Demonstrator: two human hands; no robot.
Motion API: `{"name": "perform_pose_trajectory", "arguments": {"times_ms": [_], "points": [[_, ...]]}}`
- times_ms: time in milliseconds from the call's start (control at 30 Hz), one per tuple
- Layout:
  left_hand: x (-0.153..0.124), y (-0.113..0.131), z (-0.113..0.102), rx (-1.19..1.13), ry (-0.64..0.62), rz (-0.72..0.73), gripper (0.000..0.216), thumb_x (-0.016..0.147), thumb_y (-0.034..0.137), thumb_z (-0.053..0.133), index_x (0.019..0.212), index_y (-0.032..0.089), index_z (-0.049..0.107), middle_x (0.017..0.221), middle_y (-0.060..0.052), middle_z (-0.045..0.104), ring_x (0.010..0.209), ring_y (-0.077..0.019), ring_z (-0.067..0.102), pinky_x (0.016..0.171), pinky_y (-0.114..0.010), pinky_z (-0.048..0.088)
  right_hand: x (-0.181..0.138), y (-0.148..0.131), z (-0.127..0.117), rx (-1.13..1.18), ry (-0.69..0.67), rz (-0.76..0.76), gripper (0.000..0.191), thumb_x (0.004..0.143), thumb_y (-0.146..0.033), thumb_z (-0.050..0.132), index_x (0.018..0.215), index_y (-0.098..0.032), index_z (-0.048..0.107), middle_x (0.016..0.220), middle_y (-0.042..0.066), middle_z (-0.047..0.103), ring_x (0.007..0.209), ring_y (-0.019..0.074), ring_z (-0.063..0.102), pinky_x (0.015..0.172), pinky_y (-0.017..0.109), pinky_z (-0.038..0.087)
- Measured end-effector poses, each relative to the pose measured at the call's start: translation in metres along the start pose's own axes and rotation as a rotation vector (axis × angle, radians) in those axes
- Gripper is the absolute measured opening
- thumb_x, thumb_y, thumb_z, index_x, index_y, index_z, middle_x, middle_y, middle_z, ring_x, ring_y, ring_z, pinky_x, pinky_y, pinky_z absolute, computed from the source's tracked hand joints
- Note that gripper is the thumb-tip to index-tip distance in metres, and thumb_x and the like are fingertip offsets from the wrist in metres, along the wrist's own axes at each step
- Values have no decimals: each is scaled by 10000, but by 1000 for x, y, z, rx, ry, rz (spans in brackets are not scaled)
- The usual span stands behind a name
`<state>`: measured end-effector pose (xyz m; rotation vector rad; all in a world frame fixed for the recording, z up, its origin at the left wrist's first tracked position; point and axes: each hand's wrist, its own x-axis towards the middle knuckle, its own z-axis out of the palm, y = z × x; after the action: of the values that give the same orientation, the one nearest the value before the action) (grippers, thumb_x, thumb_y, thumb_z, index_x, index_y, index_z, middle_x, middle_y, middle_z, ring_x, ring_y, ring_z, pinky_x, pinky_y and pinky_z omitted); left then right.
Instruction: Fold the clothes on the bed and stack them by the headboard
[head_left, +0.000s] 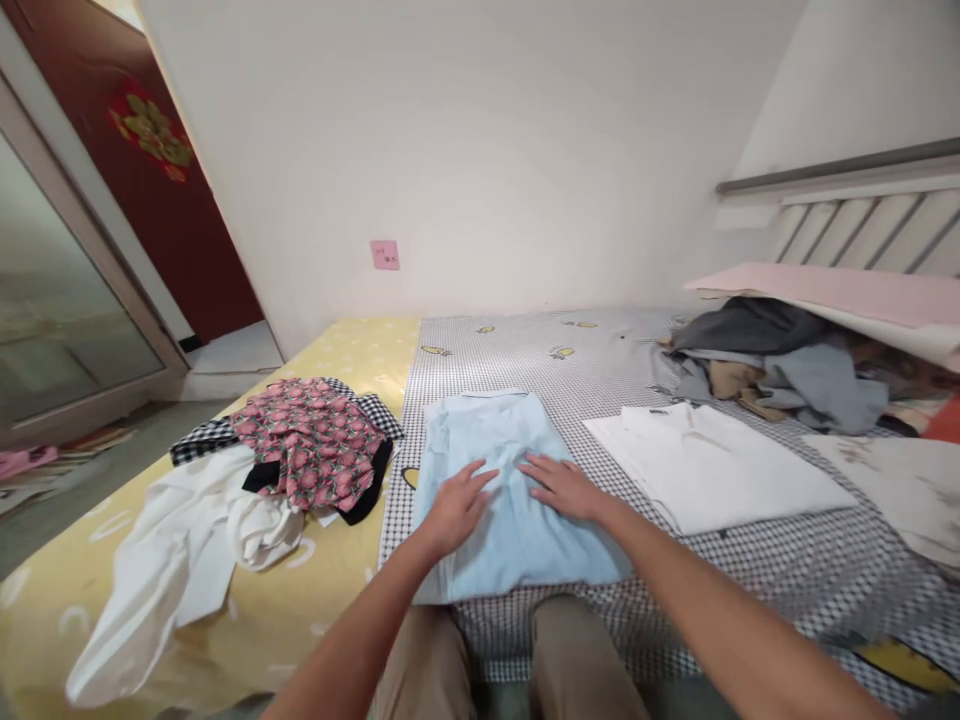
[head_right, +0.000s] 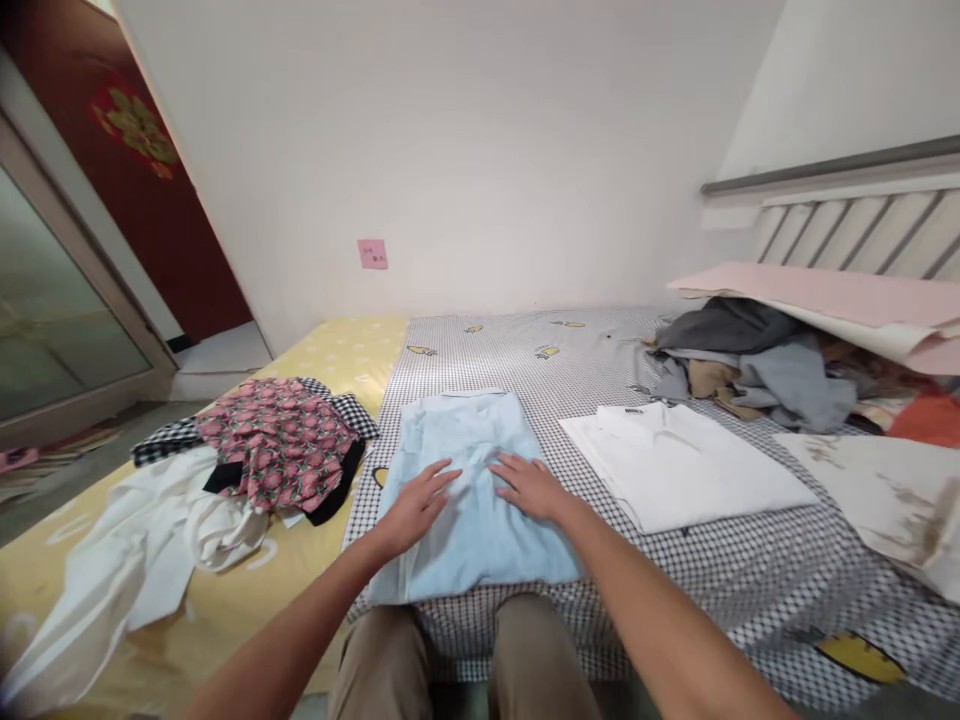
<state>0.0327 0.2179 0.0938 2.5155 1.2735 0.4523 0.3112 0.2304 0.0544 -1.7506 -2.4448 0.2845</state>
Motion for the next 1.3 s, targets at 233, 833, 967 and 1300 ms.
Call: {"name": "perform_pose_trajectory", "arguments": {"times_ms": [233, 833, 967, 1300], "points": [[-122, -70, 11, 310, 293, 78, 660, 908, 42, 336, 1453, 357, 536, 1590, -24, 481, 1453, -175, 450, 1183, -397, 413, -83, 37, -11, -41, 414, -15, 606, 995, -301, 436, 1594, -297, 349, 1645, 71, 381, 1489, 241, 389, 1210, 489, 338], [-95, -106, 29, 500, -122, 125, 922, 852, 316, 640, 1614, 351, 122, 1684, -58, 295, 1559, -309, 250, 1254, -558, 76, -110, 57, 38, -90, 101, -160, 875, 828, -459, 730, 1598, -358, 328, 1655, 81, 358, 1542, 370, 248, 1222, 648, 154], [-84, -98, 27, 438, -217, -4, 874, 857, 204, 593, 1598, 391, 168, 1702, -52, 246, 1576, -319, 185, 1239, -618, 50, -103, 65, 42, 44, 111, -98, 712, 852, -482, 679, 1525, -409, 460, 1601, 46, 456, 1513, 371, 318, 1208, 648, 169], [-53, -129, 31, 99, 21, -101, 494, 991, 228, 348, 1385, 367, 613, 1481, -44, 608, 1470, -296, 431, 1213, -668, 250, -86, 51, 25, 374, 284, 86, 340, 890, -390, 525, 1088, -359, 798, 1439, 24, 631, 1412, 361, 452, 1130, 645, 296]]}}
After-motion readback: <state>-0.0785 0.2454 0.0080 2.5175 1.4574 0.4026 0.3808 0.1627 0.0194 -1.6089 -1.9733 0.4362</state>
